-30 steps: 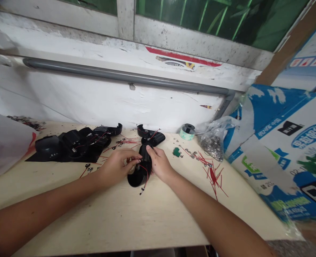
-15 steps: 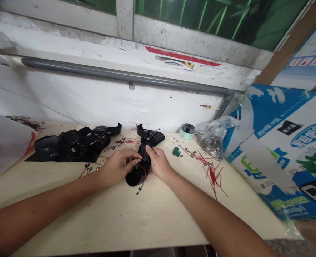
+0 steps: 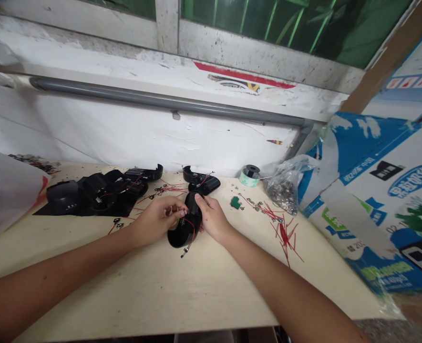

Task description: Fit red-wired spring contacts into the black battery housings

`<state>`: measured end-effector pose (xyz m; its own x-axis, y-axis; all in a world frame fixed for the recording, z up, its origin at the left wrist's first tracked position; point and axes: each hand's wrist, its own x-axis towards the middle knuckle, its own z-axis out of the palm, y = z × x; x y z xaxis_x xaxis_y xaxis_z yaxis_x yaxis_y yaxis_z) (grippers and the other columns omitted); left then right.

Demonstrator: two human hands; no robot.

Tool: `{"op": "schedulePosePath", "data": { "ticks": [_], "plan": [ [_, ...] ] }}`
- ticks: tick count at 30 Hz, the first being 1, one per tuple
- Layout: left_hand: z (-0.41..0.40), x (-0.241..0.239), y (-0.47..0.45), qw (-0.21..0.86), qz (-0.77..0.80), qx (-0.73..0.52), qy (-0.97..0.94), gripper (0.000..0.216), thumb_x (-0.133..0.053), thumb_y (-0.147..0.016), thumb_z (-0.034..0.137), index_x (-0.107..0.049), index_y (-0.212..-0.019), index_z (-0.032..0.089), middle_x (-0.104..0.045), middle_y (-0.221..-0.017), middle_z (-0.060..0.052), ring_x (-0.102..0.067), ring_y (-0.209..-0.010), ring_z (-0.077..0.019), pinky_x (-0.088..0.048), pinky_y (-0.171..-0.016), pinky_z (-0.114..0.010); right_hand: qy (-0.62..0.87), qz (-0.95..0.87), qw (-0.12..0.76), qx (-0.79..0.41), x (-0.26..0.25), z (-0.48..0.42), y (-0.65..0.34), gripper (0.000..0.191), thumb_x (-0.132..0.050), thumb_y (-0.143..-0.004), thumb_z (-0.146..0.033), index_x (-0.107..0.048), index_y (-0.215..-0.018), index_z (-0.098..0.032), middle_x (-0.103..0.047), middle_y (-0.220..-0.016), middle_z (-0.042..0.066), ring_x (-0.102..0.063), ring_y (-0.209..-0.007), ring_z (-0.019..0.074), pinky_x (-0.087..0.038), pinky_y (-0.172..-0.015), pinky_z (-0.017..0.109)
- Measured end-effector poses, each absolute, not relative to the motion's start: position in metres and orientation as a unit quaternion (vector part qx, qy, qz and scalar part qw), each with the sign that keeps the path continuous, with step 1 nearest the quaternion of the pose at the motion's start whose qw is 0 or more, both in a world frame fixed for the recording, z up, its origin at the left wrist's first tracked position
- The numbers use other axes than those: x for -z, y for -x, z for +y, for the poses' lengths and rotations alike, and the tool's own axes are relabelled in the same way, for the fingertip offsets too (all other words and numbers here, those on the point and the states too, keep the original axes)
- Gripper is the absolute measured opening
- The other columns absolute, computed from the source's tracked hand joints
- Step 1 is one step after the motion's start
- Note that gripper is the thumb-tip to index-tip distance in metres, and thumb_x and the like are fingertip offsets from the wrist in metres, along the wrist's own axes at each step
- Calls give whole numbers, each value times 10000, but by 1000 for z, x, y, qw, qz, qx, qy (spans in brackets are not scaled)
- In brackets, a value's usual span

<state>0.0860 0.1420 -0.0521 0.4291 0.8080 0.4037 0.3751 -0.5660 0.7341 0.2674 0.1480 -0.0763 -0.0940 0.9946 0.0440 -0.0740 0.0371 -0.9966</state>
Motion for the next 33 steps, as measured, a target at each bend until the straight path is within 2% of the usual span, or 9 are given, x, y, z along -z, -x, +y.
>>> {"op": "schedulePosePath", "data": {
  "ticks": [4, 10, 15, 19, 24, 29, 33],
  "plan": [
    [142, 52, -85, 252, 363, -388, -809, 128, -584, -905, 196, -710, -883, 185, -701, -831, -15, -594, -774, -156, -460, -752, -286, 435, -509, 504, -546, 78, 150, -268, 465, -667, -805, -645, -613, -766, -185, -566, -505, -28, -449, -307, 120, -291, -255, 241],
    [144, 59, -86, 303, 380, -395, -780, 133, -591, -900, 206, -721, -883, 182, -706, -814, -11, -597, -737, -147, -456, -712, -276, 421, -492, 505, -570, 80, 152, -270, 450, -693, -790, -618, -630, -746, -176, -581, -534, -12, -459, -361, 123, -313, -299, 245],
    [145, 60, -90, 324, 376, -428, -755, 143, -584, -896, 210, -715, -871, 160, -712, -830, -33, -620, -769, -160, -465, -701, -277, 403, -508, 519, -557, 76, 147, -267, 424, -735, -778, -581, -643, -737, -169, -631, -620, 9, -528, -499, 129, -398, -434, 243],
    [141, 57, -91, 368, 374, -423, -739, 150, -588, -900, 232, -703, -856, 148, -711, -822, -41, -629, -765, -160, -489, -717, -284, 411, -502, 522, -553, 75, 147, -266, 422, -735, -781, -579, -634, -710, -174, -608, -594, -4, -516, -503, 129, -396, -454, 245],
    [140, 56, -88, 356, 360, -407, -760, 137, -604, -887, 247, -695, -855, 151, -696, -797, -37, -621, -745, -157, -485, -687, -279, 403, -496, 529, -558, 79, 150, -268, 400, -733, -791, -563, -676, -743, -171, -644, -636, 12, -562, -560, 155, -439, -515, 266],
    [147, 56, -83, 389, 341, -400, -757, 125, -615, -870, 236, -692, -827, 147, -711, -813, -51, -637, -766, -162, -504, -746, -305, 392, -494, 526, -570, 81, 151, -269, 413, -742, -786, -562, -690, -755, -153, -667, -668, 18, -569, -577, 148, -445, -559, 270],
    [145, 55, -85, 410, 348, -378, -753, 127, -619, -865, 242, -688, -833, 142, -698, -770, -47, -629, -701, -147, -497, -670, -275, 398, -501, 521, -565, 81, 151, -270, 437, -737, -785, -577, -658, -732, -151, -658, -666, 16, -568, -592, 145, -434, -575, 267]
  ]
}}
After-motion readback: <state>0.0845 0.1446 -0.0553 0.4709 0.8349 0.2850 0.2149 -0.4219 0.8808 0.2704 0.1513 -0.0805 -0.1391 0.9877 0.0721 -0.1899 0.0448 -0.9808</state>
